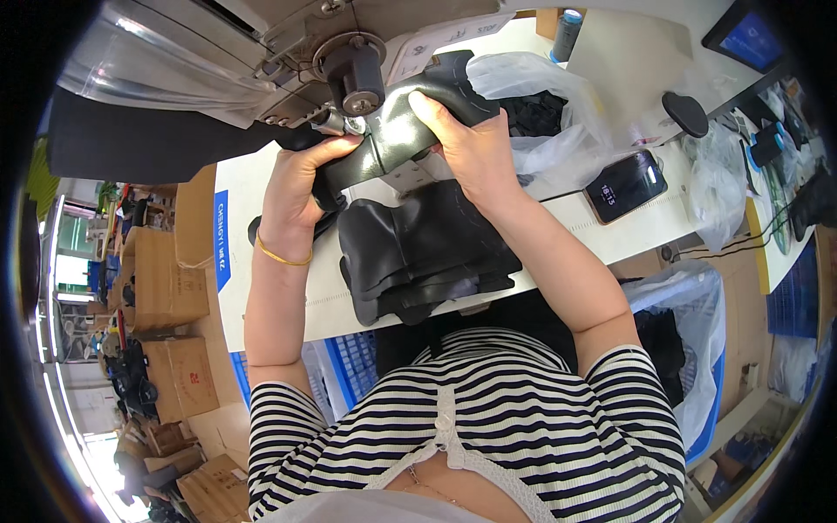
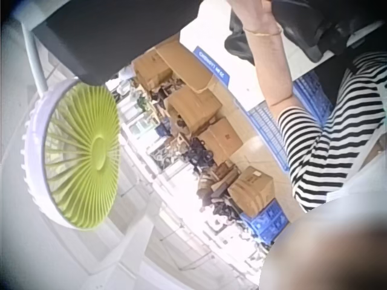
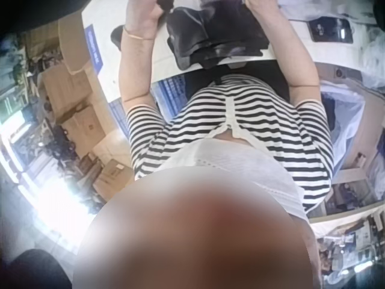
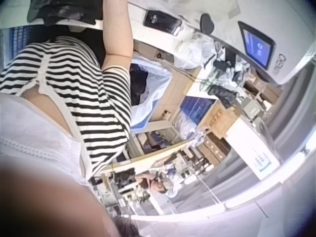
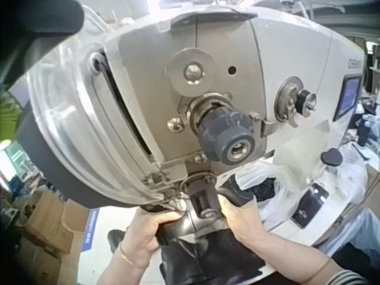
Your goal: Sewing together leather components of a shoe upper using an industrial sewing machine.
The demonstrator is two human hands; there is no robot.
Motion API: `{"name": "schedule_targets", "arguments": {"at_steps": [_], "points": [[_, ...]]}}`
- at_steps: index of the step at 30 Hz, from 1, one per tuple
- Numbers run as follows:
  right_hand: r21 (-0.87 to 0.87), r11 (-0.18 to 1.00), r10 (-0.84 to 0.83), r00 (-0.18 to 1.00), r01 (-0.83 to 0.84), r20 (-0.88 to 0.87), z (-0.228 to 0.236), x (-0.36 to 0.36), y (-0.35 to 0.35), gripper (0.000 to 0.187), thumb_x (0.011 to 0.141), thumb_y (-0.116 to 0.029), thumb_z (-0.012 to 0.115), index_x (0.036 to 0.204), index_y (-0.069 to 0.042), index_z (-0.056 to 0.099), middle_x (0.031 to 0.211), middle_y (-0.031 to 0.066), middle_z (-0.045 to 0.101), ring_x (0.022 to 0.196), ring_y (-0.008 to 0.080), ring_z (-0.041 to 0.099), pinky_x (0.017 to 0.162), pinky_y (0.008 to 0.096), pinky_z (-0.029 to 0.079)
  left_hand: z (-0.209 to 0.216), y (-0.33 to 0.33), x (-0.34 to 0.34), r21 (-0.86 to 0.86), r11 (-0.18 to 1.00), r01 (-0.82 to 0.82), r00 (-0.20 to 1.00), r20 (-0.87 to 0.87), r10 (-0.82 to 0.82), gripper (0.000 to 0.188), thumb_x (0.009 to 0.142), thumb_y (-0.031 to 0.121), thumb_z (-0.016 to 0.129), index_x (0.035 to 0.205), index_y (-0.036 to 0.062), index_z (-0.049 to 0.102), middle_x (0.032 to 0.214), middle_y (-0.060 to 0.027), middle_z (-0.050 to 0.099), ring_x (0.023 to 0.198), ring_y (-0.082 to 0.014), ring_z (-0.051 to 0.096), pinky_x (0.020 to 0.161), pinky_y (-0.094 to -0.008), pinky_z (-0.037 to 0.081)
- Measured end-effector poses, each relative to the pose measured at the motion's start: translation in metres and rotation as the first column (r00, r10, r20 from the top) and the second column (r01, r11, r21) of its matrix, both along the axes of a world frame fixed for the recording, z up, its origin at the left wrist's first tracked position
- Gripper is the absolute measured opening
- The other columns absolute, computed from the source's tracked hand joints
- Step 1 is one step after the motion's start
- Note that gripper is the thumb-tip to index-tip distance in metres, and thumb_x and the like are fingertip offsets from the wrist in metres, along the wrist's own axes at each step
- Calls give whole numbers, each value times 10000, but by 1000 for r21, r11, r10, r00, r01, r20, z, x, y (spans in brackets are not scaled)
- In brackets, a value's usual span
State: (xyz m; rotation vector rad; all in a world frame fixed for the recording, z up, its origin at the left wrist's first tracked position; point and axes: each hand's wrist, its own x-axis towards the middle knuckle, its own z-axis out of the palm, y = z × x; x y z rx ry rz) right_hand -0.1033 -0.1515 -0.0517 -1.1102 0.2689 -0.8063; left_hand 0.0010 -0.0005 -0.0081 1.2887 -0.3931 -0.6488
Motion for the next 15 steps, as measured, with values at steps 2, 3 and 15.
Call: {"name": "schedule_targets", "arguments": {"at_steps": [2,3,15], "points": [[-2,1000,4,1000,-4,6,-1,0,0,189,845,-203,681,942,-41,683,819,-10,656,696,50,585,533,202,457,1,-1,-1,-21,1000,0,1000,-24,-1,193,721,-91,667,906,-37,654,878,-114,672,791,-184,653,736,-290,538],[2,1000,8,1000,-8,14,-1,0,0,190,844,-202,681,943,-40,682,816,-8,656,693,51,585,533,202,457,2,-2,-2,-43,999,-1,999,-46,-1,150,710,-87,685,851,-41,661,844,-108,677,774,-178,646,722,-280,524],[16,997,77,990,-75,-119,13,-10,-2,238,786,-207,746,984,-124,643,858,-44,605,707,26,531,586,180,406,0,0,10,84,996,2,1000,-12,-1,213,761,-85,621,973,-79,639,967,-146,662,853,-202,656,797,-311,535]]}}
